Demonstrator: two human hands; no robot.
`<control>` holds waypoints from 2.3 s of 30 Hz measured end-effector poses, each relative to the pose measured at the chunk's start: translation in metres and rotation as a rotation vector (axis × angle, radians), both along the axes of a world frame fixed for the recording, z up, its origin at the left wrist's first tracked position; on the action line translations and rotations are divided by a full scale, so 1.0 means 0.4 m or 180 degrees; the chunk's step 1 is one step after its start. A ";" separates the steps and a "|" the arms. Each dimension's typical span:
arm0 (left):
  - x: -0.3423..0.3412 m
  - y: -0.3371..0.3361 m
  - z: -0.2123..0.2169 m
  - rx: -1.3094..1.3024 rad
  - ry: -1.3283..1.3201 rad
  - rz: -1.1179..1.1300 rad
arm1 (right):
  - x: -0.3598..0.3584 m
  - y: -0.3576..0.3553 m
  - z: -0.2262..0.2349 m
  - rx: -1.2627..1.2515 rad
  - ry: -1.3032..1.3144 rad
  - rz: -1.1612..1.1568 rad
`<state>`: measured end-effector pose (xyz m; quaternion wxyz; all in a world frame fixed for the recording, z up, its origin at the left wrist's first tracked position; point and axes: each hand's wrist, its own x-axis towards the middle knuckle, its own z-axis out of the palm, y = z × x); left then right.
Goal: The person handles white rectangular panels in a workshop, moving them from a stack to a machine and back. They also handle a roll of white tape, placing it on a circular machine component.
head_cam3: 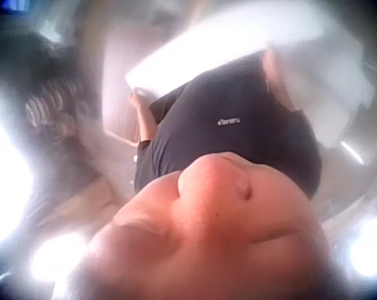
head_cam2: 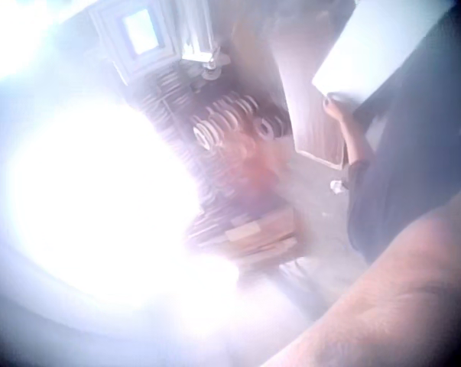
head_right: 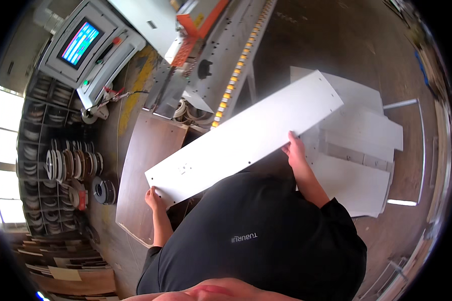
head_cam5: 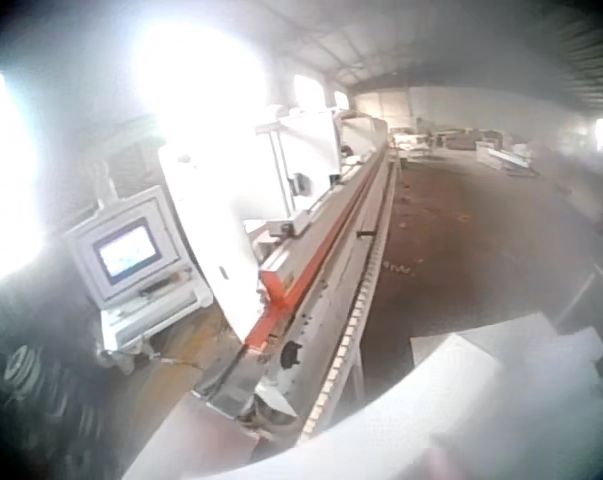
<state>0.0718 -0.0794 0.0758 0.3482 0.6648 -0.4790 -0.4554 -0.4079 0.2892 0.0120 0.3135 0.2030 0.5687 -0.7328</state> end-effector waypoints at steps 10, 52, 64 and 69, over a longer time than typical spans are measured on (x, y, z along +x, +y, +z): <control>0.320 -0.127 -0.038 0.0034 -0.0212 0.1150 | 0.006 -0.783 0.012 0.0351 0.0425 0.1772; 0.065 -0.062 -0.079 -0.0458 -0.2142 -0.0704 | -0.389 -1.279 -0.107 0.1756 0.2127 0.2471; -0.113 -0.177 -0.089 -0.0686 -0.2424 -0.2034 | -0.128 -0.793 0.047 0.0924 0.2166 0.2931; -0.216 -0.231 -0.096 -0.0796 -0.2556 -0.2574 | -0.057 -0.550 0.003 0.1663 0.1966 0.2861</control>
